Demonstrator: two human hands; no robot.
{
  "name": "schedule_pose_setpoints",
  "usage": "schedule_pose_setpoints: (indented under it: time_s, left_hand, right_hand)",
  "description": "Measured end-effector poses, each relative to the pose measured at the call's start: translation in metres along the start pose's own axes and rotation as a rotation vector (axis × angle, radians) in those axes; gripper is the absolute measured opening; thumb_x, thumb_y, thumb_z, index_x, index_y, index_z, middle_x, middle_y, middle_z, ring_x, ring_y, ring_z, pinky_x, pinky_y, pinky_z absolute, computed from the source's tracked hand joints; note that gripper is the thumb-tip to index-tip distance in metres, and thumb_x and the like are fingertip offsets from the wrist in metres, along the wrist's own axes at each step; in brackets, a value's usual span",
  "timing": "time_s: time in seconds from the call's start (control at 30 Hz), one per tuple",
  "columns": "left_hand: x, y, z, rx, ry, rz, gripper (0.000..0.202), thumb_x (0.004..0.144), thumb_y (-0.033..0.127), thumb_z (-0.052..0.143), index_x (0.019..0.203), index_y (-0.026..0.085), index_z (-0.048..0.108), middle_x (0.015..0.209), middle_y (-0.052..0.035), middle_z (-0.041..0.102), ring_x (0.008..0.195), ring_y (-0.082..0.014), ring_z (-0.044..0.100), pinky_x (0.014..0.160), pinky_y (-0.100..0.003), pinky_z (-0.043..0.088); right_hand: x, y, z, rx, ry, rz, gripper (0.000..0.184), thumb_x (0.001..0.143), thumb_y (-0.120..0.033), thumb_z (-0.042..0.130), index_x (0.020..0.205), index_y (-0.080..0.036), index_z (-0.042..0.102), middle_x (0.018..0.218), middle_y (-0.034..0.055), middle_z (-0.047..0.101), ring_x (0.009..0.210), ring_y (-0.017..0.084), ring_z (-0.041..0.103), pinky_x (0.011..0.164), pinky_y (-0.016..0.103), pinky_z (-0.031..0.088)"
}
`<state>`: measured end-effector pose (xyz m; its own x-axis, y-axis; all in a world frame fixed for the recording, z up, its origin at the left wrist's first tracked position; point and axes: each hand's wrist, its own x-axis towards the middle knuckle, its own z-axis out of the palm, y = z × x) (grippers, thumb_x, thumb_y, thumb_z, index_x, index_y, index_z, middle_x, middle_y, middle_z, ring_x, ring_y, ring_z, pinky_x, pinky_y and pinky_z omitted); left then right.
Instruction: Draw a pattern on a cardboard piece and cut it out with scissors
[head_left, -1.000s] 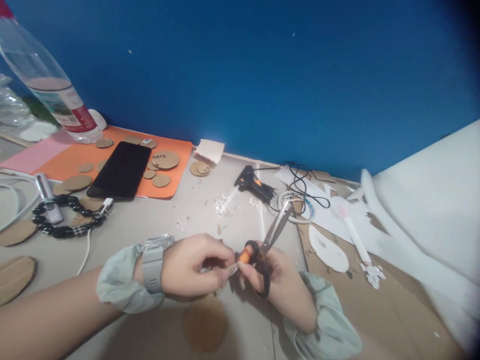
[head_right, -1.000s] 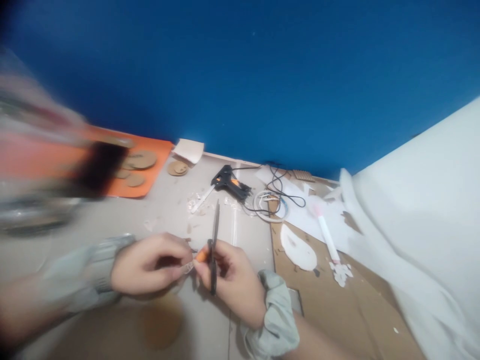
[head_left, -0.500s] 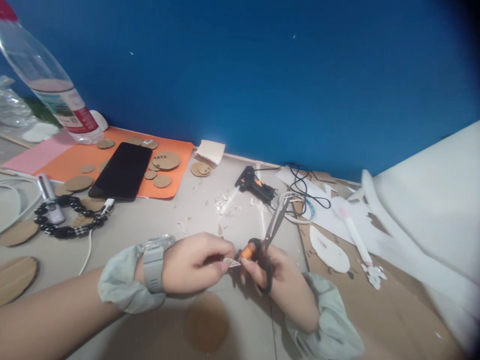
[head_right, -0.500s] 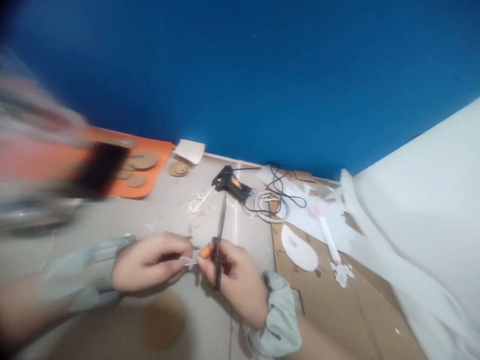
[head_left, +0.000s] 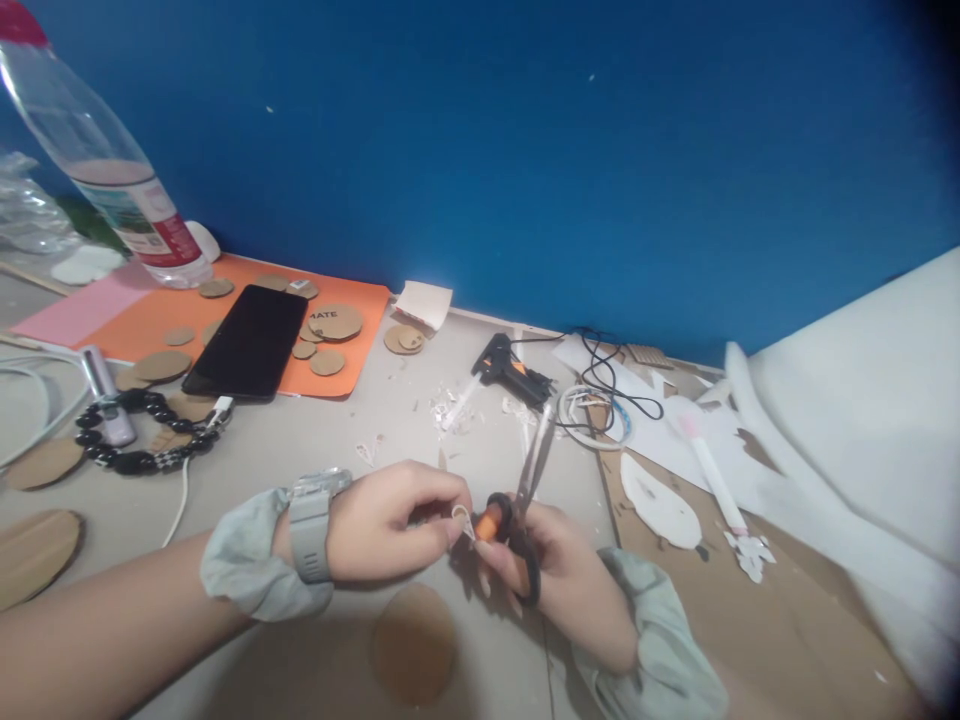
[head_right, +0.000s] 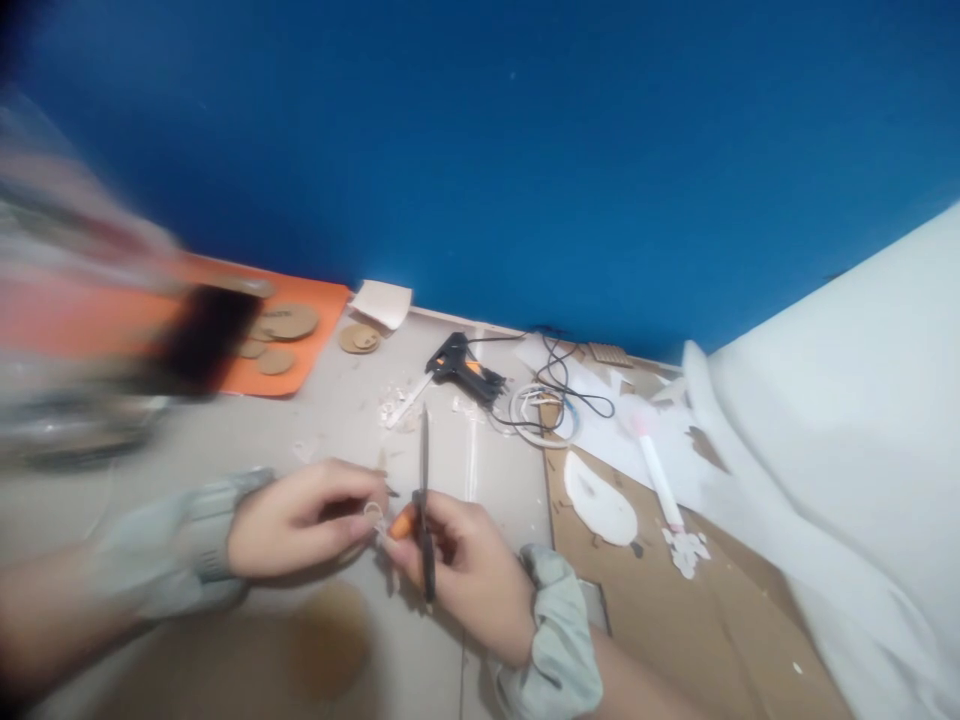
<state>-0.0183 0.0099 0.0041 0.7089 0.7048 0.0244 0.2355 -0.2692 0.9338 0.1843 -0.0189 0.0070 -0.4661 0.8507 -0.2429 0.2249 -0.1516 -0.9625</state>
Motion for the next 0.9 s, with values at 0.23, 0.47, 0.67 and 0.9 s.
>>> schedule_pose_setpoints:
  time_s: [0.23,0.47,0.67,0.9]
  left_hand:
    - [-0.001,0.0,-0.003,-0.124,0.209,-0.036,0.029,0.098,0.033,0.033,0.079,0.017,0.048,0.066,0.0032,0.041,0.06,-0.0104,0.04,0.057,-0.023,0.037]
    - [0.001,-0.004,0.001,-0.182,0.244,-0.059,0.029,0.097,0.037,0.038,0.075,0.018,0.045,0.063,0.0051,0.043,0.055,-0.0082,0.041,0.052,-0.021,0.036]
    - [0.002,-0.004,0.0,-0.285,0.253,-0.075,0.031,0.096,0.035,0.041,0.074,0.016,0.051,0.062,0.0035,0.053,0.05,-0.007,0.05,0.051,-0.021,0.043]
    - [0.002,-0.002,-0.001,-0.25,0.31,-0.042,0.033,0.095,0.03,0.042,0.067,0.015,0.05,0.059,0.0032,0.053,0.047,-0.0072,0.05,0.049,-0.021,0.043]
  right_hand:
    - [-0.001,-0.001,-0.011,0.099,-0.304,0.122,0.055,0.082,-0.066,0.047,0.092,-0.013,0.055,0.067,0.0027,0.058,0.038,0.004,0.044,0.033,0.014,0.03]
    - [-0.002,-0.002,-0.015,0.023,-0.318,0.168,0.063,0.077,-0.074,0.044,0.093,-0.014,0.053,0.066,0.0006,0.055,0.04,0.005,0.045,0.034,0.013,0.033]
    - [-0.002,0.003,-0.013,0.025,-0.315,0.173,0.059,0.079,-0.07,0.046,0.095,-0.014,0.053,0.067,0.0011,0.056,0.041,0.005,0.045,0.033,0.013,0.035]
    - [0.0,0.002,-0.014,-0.027,-0.319,0.156,0.063,0.077,-0.074,0.043,0.095,-0.013,0.053,0.066,0.0011,0.055,0.042,0.006,0.047,0.035,0.014,0.036]
